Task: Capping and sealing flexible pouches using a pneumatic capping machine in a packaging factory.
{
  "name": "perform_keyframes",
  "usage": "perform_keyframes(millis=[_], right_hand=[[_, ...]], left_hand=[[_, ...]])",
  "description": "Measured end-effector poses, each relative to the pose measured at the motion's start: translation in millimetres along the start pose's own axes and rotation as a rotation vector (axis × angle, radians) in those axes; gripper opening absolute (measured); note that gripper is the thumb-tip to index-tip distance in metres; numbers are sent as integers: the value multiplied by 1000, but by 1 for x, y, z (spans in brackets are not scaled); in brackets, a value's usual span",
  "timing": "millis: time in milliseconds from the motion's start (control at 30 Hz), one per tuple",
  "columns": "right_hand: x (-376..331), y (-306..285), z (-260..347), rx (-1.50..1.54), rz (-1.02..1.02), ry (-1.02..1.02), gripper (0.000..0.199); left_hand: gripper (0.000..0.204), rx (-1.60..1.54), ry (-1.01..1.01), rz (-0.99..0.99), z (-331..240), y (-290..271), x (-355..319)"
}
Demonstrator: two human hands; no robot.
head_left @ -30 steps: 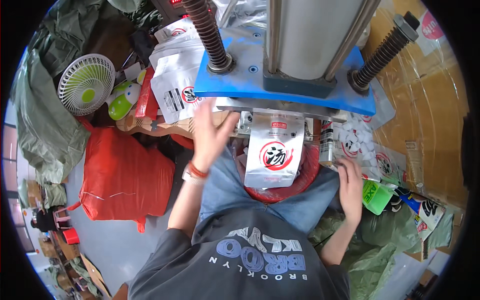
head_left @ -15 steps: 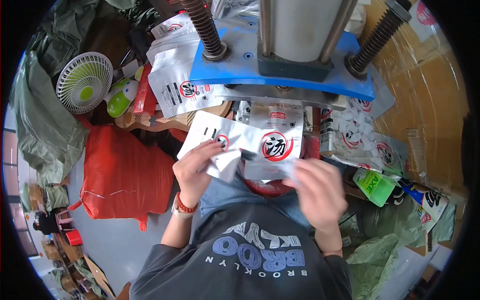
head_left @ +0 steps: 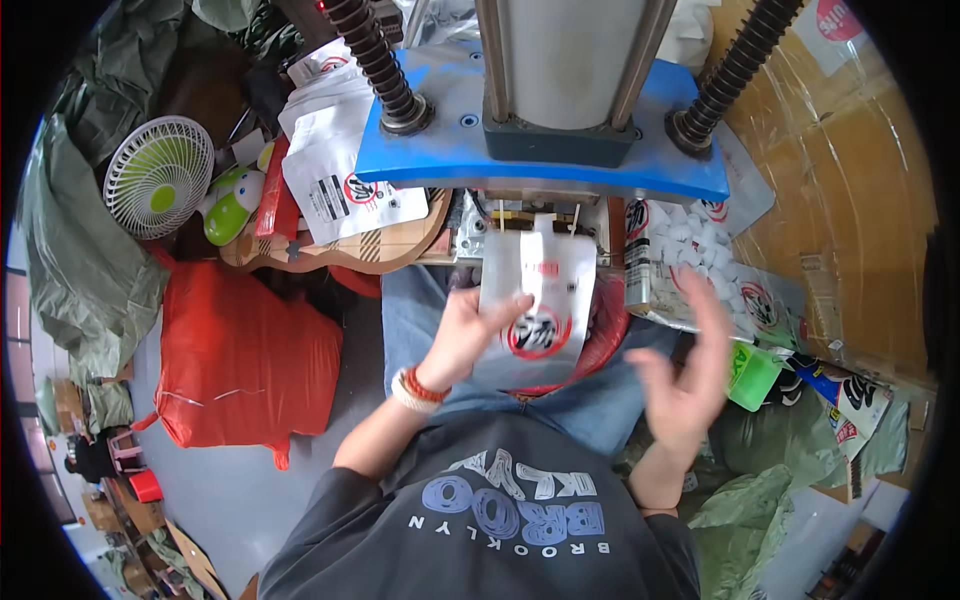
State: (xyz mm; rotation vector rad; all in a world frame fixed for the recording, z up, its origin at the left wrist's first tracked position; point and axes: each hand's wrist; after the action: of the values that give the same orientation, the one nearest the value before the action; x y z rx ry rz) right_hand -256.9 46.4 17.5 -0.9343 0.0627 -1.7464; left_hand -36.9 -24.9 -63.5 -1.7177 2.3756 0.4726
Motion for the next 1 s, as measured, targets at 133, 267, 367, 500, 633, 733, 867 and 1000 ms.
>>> perform_keyframes(millis=[133,267,367,500,633,733,867,1000], right_hand=[[9,-16,-47,-476,-131,172,36],[-16,1,-99,-637,110,302,28],[-33,-6,-86,-498,211,325,26],[-31,-28,-86,-213,285,348,17],[-30,-14,-64,323,-187,368,18],[-23,-9,-20,198,-261,183,25],[-8,17,38,-167,-12,-216,32],[5,35,44,-93,325,-513,30]], left_hand=[[20,-281,-63,44,-18,5,33],[31,-212,50,30,-5,1,41],[64,319,344,-304,-23,-46,48],[96,1570,470,-624,-5,-127,49],[45,1392,752,-426,31,-145,9],[31,923,548,-507,3,-120,-16],[38,903,841,-494,-34,-71,-45],[32,1064,1048,-240,-57,-39,-67]])
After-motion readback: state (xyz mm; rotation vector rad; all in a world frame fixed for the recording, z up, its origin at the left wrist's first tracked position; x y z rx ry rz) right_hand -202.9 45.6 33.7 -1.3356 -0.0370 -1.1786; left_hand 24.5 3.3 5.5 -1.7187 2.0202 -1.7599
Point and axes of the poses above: each hand's wrist, its own x-axis towards the middle knuckle, its own y-axis out of the palm, z = x × y
